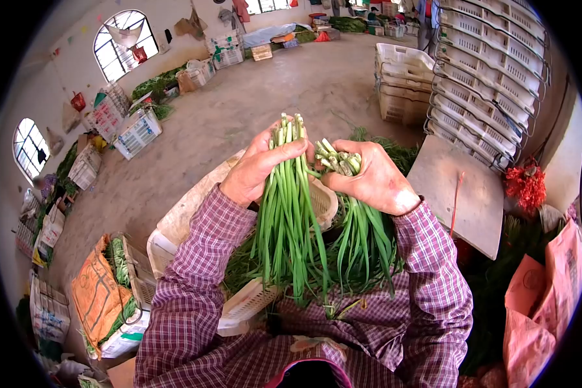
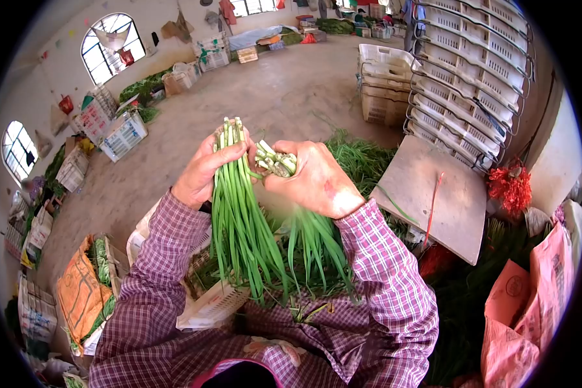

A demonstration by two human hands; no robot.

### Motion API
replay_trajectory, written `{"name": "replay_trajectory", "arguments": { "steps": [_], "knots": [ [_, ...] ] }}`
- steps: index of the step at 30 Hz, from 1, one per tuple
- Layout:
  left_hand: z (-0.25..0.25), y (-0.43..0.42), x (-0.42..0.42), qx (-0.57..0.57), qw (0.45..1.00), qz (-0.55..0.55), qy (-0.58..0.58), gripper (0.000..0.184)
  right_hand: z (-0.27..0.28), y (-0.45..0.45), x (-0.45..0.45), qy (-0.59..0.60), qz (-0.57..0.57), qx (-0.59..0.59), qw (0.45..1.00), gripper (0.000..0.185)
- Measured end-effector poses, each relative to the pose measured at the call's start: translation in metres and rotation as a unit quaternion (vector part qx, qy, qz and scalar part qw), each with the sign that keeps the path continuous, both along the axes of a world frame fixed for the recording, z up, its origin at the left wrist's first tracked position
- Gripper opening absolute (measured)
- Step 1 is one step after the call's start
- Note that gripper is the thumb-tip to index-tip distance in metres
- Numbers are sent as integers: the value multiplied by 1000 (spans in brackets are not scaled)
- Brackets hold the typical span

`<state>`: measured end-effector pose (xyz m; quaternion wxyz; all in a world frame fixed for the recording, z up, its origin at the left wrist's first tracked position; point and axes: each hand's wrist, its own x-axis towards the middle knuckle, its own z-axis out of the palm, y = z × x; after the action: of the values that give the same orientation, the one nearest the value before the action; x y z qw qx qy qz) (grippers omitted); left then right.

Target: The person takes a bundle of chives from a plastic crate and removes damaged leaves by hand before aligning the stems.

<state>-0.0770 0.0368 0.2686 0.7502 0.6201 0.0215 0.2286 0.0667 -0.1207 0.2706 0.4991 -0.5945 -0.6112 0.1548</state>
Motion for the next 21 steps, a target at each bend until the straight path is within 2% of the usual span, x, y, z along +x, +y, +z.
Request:
{"name": "replay_trajectory", "arguments": {
  "steps": [3, 4, 7, 9, 11, 14, 17, 19, 21],
  "knots": [
    [3, 5, -3, -8, 998, -43, 40, 27, -3, -6, 11, -23, -6, -5, 1000, 29],
    [3, 8, -4, -19, 998, -49, 39, 27, 2, -13, 16, -7, -10, -45, 999, 29],
    [6, 26, -9, -39, 998, -51, 28, 27, -6, -28, 41, 29, -29, -3, 999, 26],
    [15, 34, -10, -42, 993, -82, -69, 28, -2, -39, 52, 22, -98, 6, 995, 26],
    [28, 30, -9, -56, 990, -93, -94, 29, 4, -46, 56, -47, -203, 16, 978, 31],
    [43, 18, 1, -96, 966, -173, -169, 23, 16, -48, 50, 83, -111, 127, 982, 29],
    [41, 1, 19, -117, 967, -176, -144, 19, 26, -42, 52, 126, -103, 115, 980, 31],
    [32, -11, 33, -117, 960, -210, -142, 17, 27, -37, 46, 183, -45, 117, 975, 34],
    [21, -30, 42, -156, 975, -123, -98, 15, 27, -32, 33, 223, -7, 114, 968, 31]
  ]
}}
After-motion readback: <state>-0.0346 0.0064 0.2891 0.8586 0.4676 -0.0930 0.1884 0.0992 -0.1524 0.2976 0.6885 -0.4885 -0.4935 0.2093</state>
